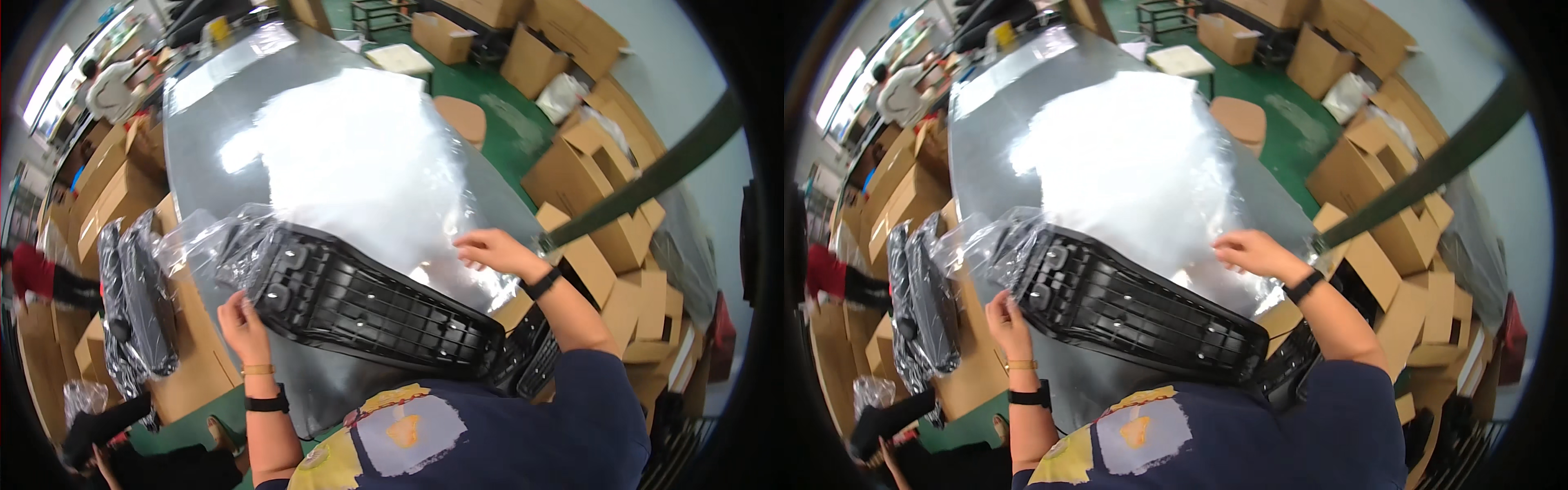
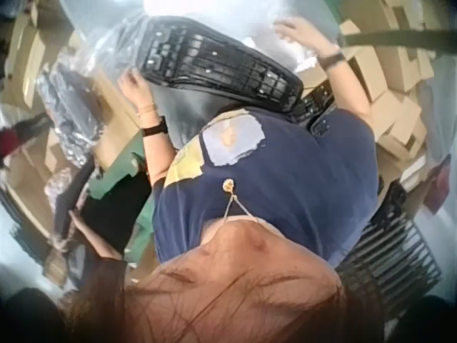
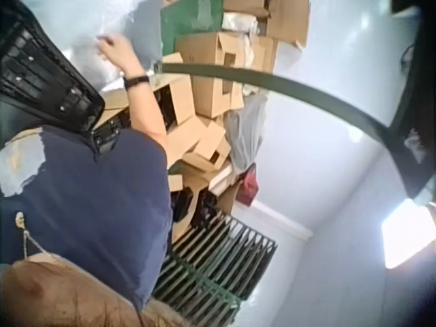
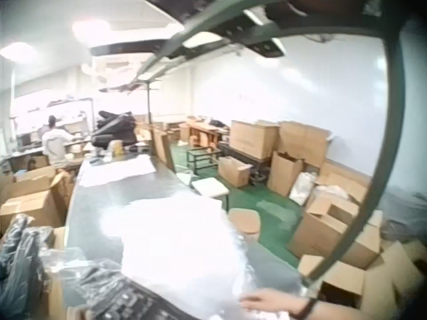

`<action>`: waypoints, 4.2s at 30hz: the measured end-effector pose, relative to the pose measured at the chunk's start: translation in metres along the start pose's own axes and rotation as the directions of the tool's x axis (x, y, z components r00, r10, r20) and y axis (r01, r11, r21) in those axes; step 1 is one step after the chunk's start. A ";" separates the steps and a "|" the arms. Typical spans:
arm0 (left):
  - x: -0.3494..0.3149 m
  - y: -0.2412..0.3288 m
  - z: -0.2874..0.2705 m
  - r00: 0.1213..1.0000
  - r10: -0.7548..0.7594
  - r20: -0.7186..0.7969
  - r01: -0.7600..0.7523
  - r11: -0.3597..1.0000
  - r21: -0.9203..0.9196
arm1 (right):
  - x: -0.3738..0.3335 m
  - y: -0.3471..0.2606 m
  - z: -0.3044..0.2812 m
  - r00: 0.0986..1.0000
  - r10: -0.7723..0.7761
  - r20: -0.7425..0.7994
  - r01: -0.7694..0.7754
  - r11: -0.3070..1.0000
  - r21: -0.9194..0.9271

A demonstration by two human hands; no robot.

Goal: The person repeatedly picks up black plastic trays and gray triangular MACFOX-branded items, wraps each in clear plastic bags, and places them into cardboard boxes. The process is repeated multiple times with the same types of items.

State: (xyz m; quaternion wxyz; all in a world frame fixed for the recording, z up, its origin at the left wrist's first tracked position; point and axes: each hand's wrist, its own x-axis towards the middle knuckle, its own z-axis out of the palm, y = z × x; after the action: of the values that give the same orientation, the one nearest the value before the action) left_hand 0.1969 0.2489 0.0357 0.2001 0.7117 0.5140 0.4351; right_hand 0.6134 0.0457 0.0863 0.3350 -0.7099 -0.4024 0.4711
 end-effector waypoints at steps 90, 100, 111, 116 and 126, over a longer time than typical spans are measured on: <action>-0.189 -0.201 -0.334 0.798 -0.453 0.398 0.410 0.891 0.193 | 0.098 -0.098 0.710 0.694 0.227 0.683 -0.710 0.373 0.597; -0.179 -0.128 -0.257 0.425 0.046 0.904 0.084 0.992 -0.091 | -0.086 -0.079 0.504 0.630 -0.449 0.634 0.249 0.890 0.383; -0.233 0.053 -0.080 0.087 0.240 0.967 -0.080 0.969 -0.233 | -0.330 0.241 0.252 0.381 0.769 -0.513 0.443 0.336 0.832; -0.303 0.056 -0.030 0.125 0.163 0.979 -0.225 0.965 -0.132 | -0.329 0.427 0.221 0.268 0.907 -0.325 0.204 0.277 0.939; -0.432 0.059 -0.038 -0.153 -0.201 0.967 -0.296 0.943 0.149 | -0.226 0.624 0.189 0.197 0.847 -0.494 -0.277 0.532 0.800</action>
State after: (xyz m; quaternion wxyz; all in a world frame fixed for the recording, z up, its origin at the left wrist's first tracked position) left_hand 0.1583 -0.1716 -0.0792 0.3826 0.8303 0.2164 -0.3426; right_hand 0.5435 -0.4181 -0.4198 0.4601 -0.8070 0.2898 0.2303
